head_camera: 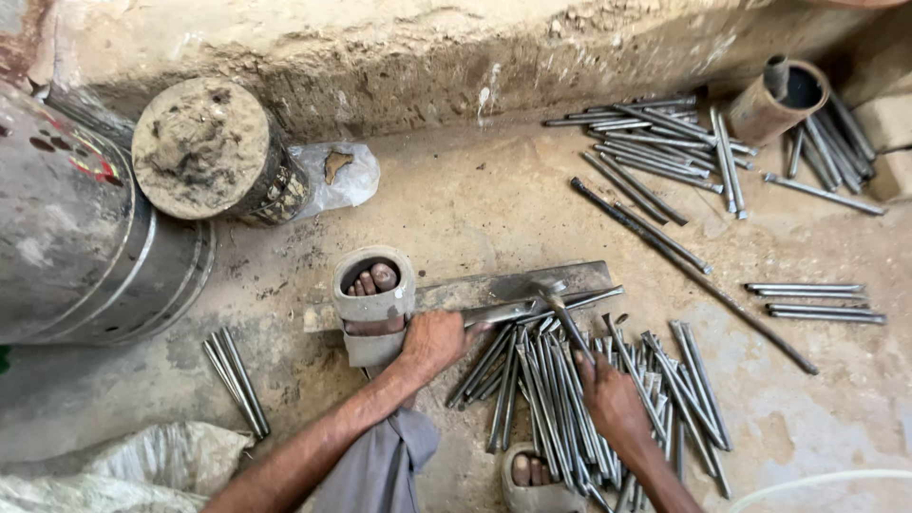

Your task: The person sits on the floor and repeatedly hammers metal rods placed on a flat metal plate to shape their ends. They pick up rods from a pile, position them, strike them with a hammer, and set them aside.

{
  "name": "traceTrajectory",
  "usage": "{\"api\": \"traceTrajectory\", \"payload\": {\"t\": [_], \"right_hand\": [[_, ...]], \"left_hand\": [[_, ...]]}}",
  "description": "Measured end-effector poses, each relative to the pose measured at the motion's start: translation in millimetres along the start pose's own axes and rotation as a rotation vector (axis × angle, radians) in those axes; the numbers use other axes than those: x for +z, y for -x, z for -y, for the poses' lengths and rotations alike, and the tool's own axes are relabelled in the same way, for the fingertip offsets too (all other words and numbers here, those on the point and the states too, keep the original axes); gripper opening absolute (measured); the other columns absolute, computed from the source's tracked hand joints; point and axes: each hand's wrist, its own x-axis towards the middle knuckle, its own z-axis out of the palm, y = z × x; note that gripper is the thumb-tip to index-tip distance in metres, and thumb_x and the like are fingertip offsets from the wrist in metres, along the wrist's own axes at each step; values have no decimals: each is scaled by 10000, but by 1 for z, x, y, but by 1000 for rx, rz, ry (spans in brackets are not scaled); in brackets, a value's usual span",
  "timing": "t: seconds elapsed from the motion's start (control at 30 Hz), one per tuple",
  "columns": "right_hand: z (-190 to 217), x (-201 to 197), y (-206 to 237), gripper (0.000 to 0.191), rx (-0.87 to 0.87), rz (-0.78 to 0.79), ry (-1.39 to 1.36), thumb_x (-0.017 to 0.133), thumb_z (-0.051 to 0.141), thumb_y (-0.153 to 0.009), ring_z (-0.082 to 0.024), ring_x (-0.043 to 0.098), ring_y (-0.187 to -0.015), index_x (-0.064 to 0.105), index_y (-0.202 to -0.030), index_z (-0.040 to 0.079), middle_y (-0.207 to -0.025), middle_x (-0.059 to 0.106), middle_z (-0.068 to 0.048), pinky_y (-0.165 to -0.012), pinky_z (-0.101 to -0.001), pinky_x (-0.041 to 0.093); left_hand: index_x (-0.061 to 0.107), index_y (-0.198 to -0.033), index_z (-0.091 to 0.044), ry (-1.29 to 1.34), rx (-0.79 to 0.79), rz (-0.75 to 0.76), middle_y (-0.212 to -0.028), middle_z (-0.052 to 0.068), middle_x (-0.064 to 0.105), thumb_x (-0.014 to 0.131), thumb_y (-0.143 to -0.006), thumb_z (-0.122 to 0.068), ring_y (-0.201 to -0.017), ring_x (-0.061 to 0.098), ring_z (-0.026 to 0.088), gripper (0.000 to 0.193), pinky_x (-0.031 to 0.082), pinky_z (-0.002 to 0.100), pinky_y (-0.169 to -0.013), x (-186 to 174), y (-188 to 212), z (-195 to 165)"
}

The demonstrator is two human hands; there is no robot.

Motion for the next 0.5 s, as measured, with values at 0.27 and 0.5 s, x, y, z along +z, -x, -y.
{"api": "traceTrajectory", "payload": {"t": [0.27,0.5], "right_hand": [[-1,-27,6,650,81,-27,132,298,583,-1018,-385,669,-625,628,-1216,60,-706,674,-248,-654,-572,526],[-35,-11,-22,832,84,22,-24,233,670,-1048,-297,579,-594,674,-889,-18,-641,590,-159,-594,-501,504]], "left_hand": [[749,-691,-30,-42,153,-297,-548,170,646,587,-924,-568,-467,635,297,608,538,476,-470,6,16,-13],[775,-1050,-81,329,281,-78,-556,90,649,551,-1024,-434,-378,553,255,419,479,410,-352,-46,23,-23]]}}
